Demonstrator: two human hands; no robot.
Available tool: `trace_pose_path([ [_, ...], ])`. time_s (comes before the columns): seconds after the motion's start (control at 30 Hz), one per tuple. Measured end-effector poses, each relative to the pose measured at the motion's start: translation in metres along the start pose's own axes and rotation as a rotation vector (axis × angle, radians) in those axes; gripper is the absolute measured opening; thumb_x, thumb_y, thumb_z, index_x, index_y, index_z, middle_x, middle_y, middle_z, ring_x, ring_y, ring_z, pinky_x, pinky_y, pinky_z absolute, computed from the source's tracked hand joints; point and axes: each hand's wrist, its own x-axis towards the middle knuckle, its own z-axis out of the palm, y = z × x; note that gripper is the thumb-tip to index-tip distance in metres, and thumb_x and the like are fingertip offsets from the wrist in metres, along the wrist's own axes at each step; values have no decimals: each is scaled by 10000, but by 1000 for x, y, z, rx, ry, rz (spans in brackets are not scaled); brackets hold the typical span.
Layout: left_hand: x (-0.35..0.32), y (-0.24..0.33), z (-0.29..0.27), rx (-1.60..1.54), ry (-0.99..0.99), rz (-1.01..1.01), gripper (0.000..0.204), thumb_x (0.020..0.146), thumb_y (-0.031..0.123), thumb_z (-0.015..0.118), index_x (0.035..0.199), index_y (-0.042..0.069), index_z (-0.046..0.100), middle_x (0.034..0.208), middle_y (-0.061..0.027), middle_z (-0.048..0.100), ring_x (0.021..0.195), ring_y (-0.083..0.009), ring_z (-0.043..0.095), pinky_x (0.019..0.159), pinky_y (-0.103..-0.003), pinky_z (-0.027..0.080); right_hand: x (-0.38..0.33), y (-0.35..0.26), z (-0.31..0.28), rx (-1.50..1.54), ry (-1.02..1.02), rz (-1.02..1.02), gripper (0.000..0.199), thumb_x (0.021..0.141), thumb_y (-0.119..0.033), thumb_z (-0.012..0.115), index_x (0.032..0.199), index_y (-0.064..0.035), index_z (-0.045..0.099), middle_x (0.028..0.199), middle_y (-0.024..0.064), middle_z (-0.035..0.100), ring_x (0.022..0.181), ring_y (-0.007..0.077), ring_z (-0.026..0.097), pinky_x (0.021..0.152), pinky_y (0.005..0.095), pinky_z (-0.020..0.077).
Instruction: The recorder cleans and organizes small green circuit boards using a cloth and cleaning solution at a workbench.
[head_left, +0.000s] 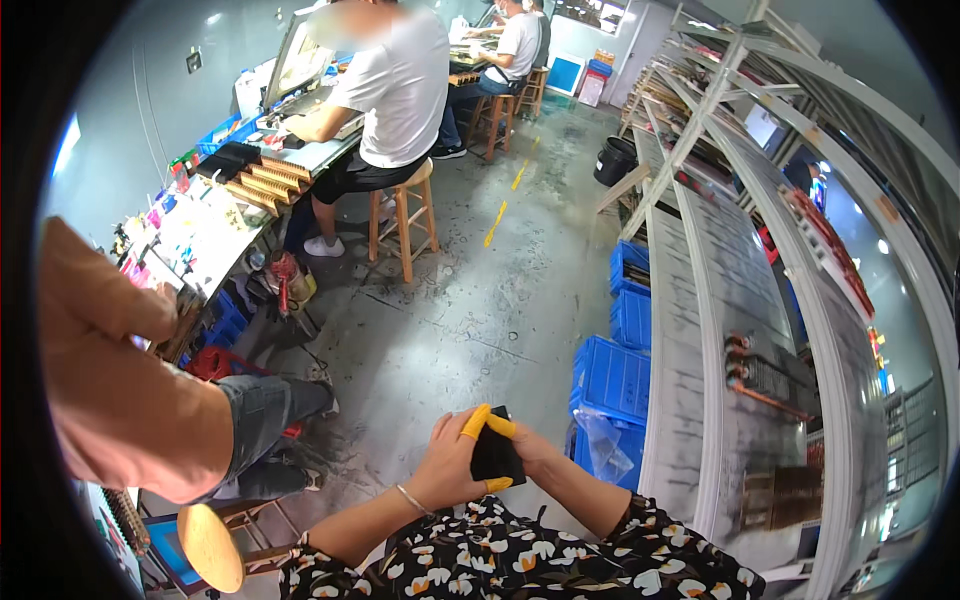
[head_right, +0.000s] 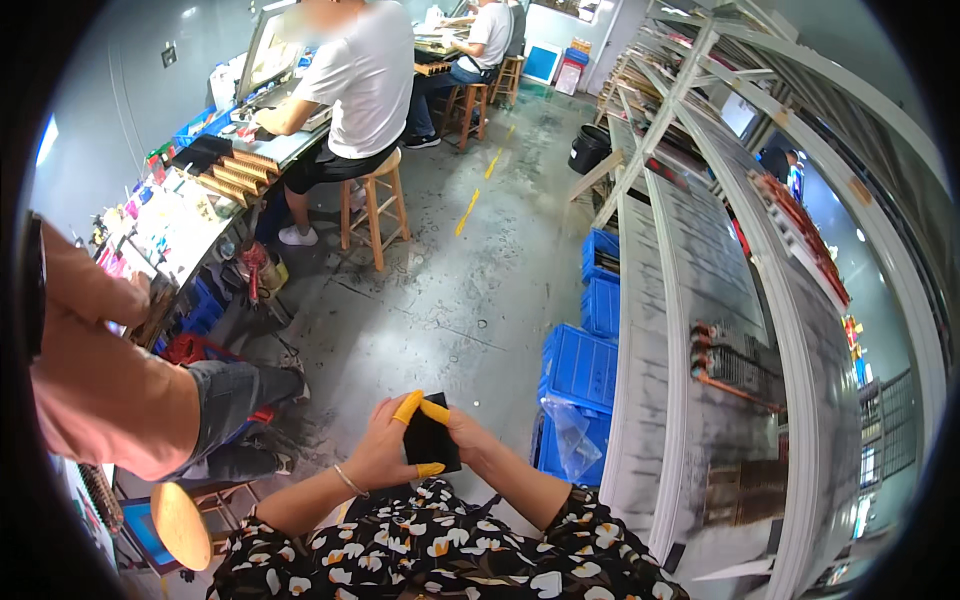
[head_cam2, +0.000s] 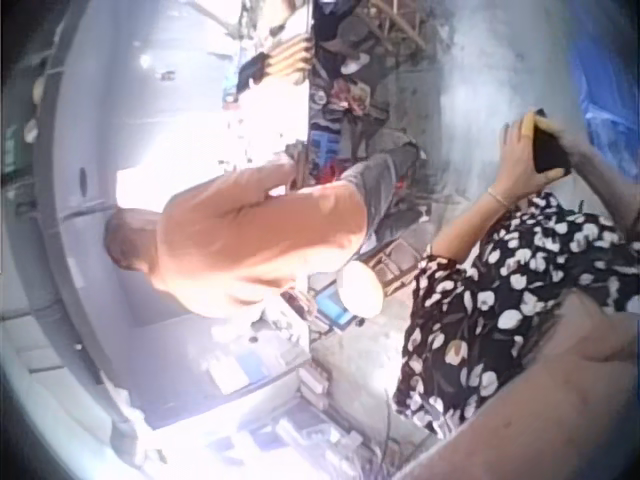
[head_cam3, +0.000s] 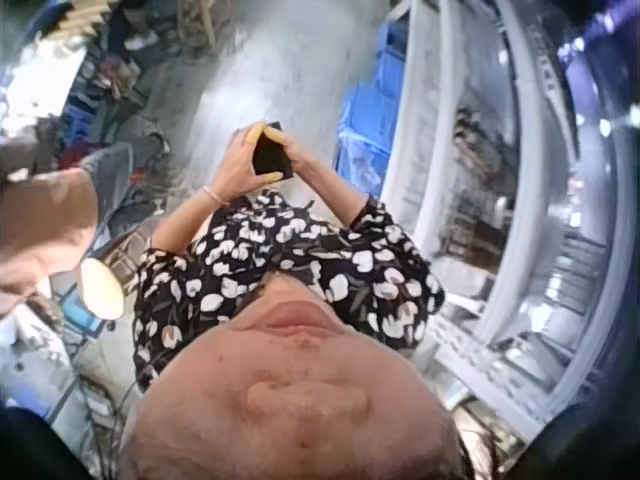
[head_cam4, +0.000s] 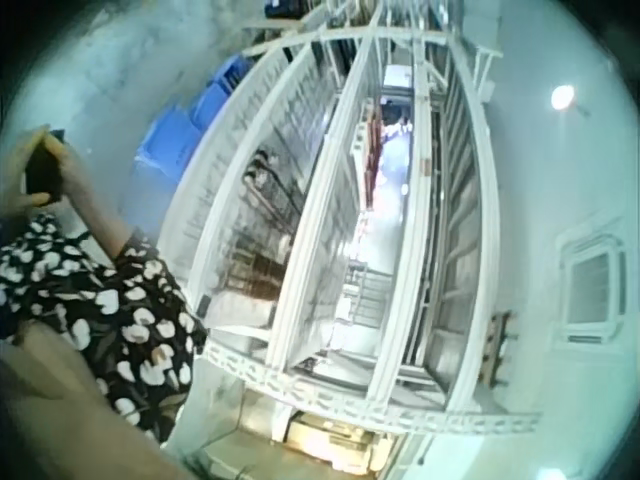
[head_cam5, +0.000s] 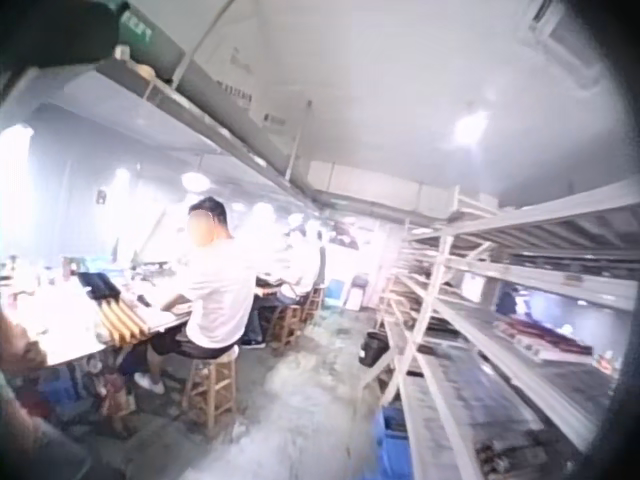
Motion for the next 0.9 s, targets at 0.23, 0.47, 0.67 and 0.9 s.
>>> trace_pose_path([
  [0.23, 84, -97, -40, -32, 65, -121, 846, 564, 287, 744, 1241, 2, 323, 1178, -189, 408, 1083, -345, 401, 940, -405, 319, 137, -61, -15, 5, -45, 134, 341, 842, -347, 514, 1007, -51, 554, 910, 67, 614, 770, 171, 614, 679, 323, 520],
  [0.47, 185, -196, -101, -33, 33, -37, 874, 575, 275, 728, 1264, -8, 271, 1209, -190, 366, 1119, -337, 373, 983, -390, 273, 259, -147, -3, 47, -60, 88, 397, 821, -325, 549, 1110, -57, 498, 1062, 85, 567, 949, 198, 568, 824, 355, 472],
  [0.67, 230, -272, -161, 95, 116, -205, 899, 575, 291, 752, 1276, -1, 269, 1237, -187, 360, 1151, -307, 364, 1008, -401, 234, 382, -187, 33, 106, -211, 240, 454, 849, -418, 457, 1137, -69, 493, 1076, 87, 568, 959, 217, 566, 825, 372, 469],
  [0.9, 312, -362, -259, -80, 578, -335, 954, 566, 264, 791, 1300, 10, 238, 1283, -144, 347, 1207, -260, 311, 1013, -340, 214, 579, -276, 72, 183, -396, 176, 580, 762, -508, 533, 1066, -14, 522, 1022, 126, 589, 910, 244, 588, 759, 402, 497],
])
